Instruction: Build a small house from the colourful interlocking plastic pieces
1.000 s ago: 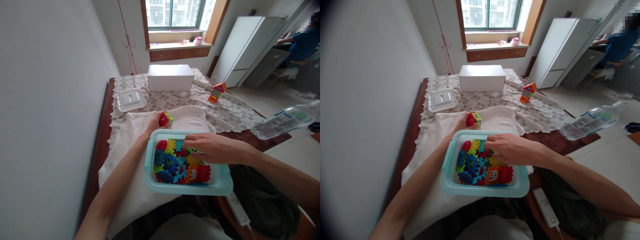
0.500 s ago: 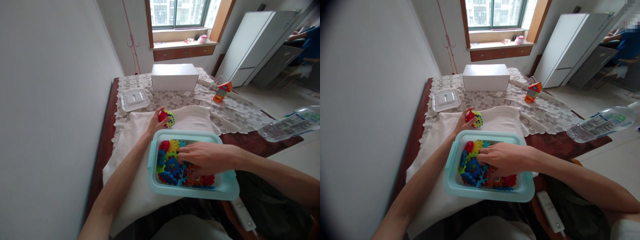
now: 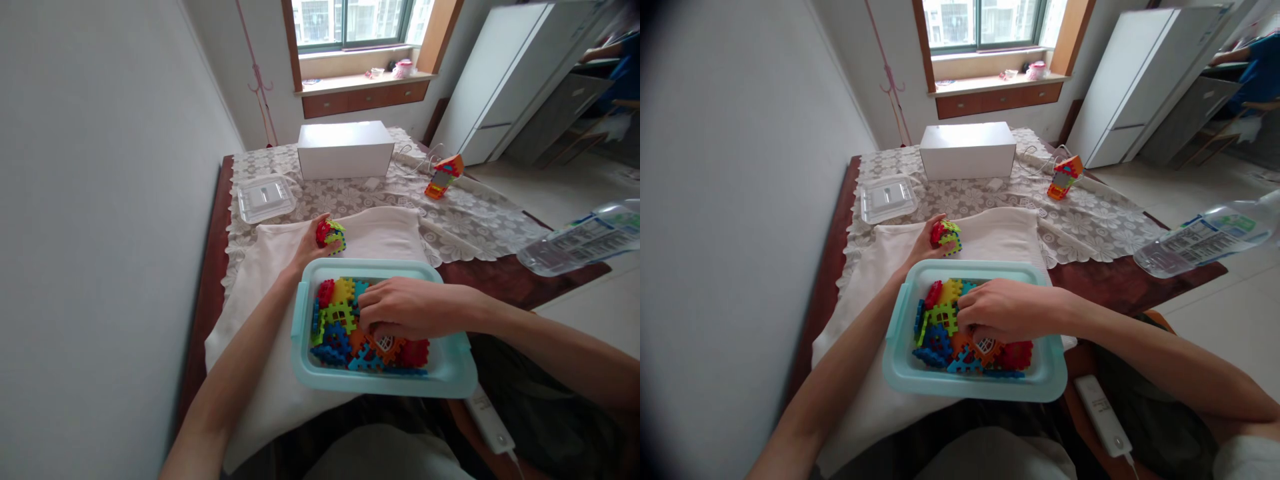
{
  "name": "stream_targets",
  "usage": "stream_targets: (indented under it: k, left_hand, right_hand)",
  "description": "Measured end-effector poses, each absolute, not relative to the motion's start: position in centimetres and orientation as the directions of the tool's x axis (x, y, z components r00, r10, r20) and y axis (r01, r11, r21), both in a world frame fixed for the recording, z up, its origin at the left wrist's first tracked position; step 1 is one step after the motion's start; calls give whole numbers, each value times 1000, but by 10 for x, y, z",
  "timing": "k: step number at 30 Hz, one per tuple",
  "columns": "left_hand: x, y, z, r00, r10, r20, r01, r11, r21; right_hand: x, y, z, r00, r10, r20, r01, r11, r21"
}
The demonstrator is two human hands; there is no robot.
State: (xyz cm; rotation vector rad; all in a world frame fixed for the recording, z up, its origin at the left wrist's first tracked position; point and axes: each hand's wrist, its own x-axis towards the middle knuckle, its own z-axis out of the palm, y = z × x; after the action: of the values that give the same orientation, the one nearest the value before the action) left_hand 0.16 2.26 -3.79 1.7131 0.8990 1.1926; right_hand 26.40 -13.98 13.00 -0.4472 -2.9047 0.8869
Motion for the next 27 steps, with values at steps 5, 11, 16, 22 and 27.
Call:
stream_targets:
  k: [5,11,16,22,27]
  left_hand:
    - [1,21,-36,298,890,344,105,-389,915]
    - [2,18,-34,292,894,340,79,-377,923]
    - [3,18,-32,286,894,345,29,-368,929]
    - [3,17,-31,284,902,325,39,-350,936]
    - [-1,19,-35,285,908,306,32,-328,944]
  right_hand:
    - [275,-132,139,-921,380,-83,352,721,-597]
    - [265,-141,142,-935,329,-134,350,793,-498]
    - [241,-168,132,-957,280,-80,290,884,-368]
    - [230,-182,121,-960,271,-68,279,918,-280]
    - [242,-162,134,-953,301,-28,278,837,-471]
